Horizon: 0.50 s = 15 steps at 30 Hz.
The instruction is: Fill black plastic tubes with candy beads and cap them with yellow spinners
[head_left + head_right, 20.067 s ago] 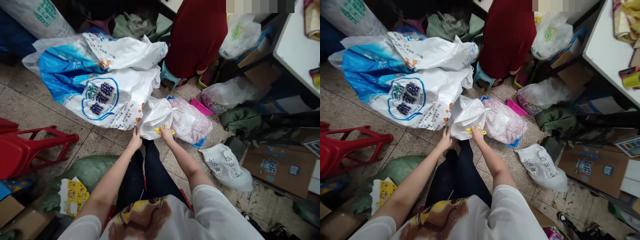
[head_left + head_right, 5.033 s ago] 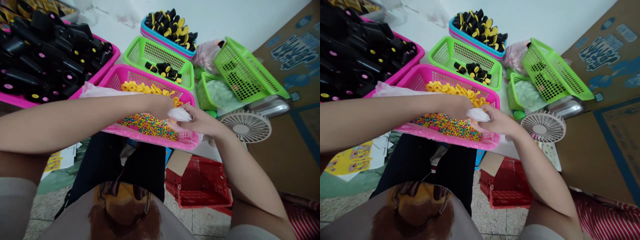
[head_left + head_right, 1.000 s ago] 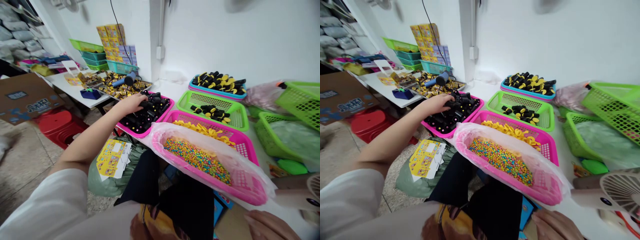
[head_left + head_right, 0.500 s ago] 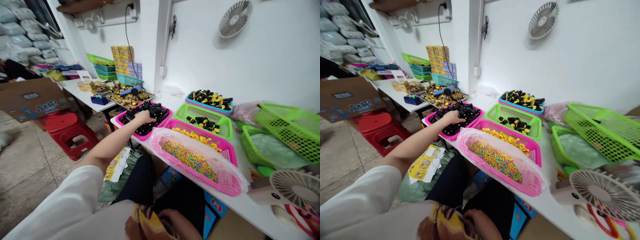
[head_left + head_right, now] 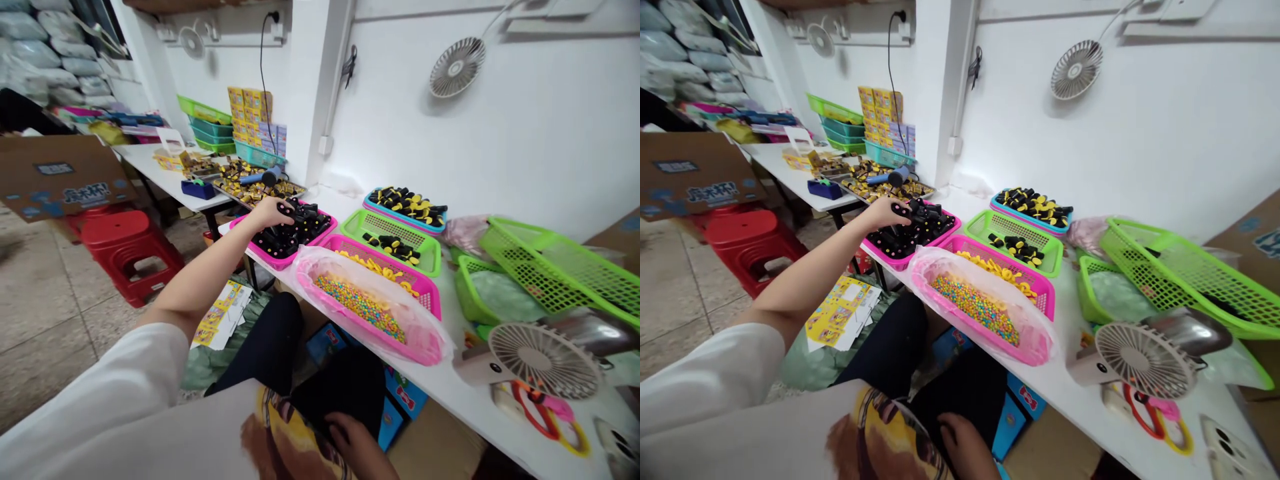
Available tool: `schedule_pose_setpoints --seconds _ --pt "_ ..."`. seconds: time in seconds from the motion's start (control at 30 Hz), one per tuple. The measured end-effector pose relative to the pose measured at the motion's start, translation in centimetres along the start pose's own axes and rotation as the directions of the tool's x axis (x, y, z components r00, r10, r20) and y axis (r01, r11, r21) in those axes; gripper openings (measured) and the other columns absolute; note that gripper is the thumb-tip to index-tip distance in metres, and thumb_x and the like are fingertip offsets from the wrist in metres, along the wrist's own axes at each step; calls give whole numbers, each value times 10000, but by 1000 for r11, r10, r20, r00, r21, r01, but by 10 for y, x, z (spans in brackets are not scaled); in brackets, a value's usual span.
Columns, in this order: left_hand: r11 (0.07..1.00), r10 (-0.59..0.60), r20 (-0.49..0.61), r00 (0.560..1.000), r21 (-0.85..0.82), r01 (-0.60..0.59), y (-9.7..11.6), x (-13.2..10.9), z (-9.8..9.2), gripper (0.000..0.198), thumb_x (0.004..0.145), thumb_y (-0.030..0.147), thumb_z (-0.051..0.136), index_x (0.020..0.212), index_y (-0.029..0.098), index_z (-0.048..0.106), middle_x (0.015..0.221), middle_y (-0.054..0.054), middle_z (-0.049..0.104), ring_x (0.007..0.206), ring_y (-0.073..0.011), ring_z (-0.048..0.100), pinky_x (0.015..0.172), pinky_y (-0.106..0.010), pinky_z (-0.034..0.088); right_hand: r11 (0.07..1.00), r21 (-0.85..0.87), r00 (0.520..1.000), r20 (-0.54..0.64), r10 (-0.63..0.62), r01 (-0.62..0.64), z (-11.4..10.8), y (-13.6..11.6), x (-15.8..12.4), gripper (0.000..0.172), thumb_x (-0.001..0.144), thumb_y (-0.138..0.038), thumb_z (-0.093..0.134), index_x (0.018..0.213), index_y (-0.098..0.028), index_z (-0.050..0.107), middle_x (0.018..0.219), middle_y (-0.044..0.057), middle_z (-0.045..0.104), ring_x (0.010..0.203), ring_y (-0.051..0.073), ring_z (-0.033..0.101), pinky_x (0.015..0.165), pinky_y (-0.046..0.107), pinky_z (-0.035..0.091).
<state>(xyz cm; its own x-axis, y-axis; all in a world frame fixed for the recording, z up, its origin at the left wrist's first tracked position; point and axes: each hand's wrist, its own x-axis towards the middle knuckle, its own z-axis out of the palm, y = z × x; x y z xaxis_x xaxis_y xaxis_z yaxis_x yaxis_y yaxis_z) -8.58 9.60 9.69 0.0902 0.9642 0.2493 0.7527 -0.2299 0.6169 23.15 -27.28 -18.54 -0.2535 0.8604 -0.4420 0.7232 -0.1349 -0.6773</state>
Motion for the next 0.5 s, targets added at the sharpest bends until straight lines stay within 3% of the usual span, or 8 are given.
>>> schedule_pose_setpoints --seconds 0.17,0.23,0.37,0.43,0.5 --pt "983 62 -185 981 -160 -92 -4 -7 -9 446 693 255 791 1127 155 769 1196 -76 803 1102 -241 744 1035 -327 576 1000 -8 1000 -7 21 -21 11 16 0 459 961 -309 454 1265 -187 775 1317 127 767 1270 254 702 1107 315 488" --pt "973 95 -204 974 -188 -134 2 -10 -9 438 697 253 775 1122 147 756 1203 -86 799 1102 -238 743 1042 -335 576 1000 6 1000 -10 29 -29 13 16 2 446 957 -313 472 1261 -194 778 1298 119 777 1253 257 710 1092 323 501" --pt "943 249 -99 963 -204 -264 29 -30 0 349 701 273 798 1033 173 758 1163 -56 803 1134 -236 733 1134 -356 522 995 94 1000 -19 -17 19 -6 -8 -2 418 985 -353 490 1251 -215 781 1303 103 774 1264 261 698 1118 356 492" --pt "894 407 -18 913 -200 -402 47 -47 8 327 744 319 789 1036 179 752 1179 -52 795 1149 -244 729 1146 -378 512 982 162 995 -22 -92 95 -31 -30 -8 424 1018 -399 487 1270 -211 772 1297 113 773 1247 264 705 1116 381 504" --pt "872 471 72 879 -188 -451 64 -66 19 356 787 396 779 1066 177 746 1133 -50 796 1081 -246 743 1085 -382 546 963 197 982 -73 -175 186 -63 -53 -17 409 1055 -427 479 1248 -220 774 1253 114 783 1193 250 724 1074 381 539"
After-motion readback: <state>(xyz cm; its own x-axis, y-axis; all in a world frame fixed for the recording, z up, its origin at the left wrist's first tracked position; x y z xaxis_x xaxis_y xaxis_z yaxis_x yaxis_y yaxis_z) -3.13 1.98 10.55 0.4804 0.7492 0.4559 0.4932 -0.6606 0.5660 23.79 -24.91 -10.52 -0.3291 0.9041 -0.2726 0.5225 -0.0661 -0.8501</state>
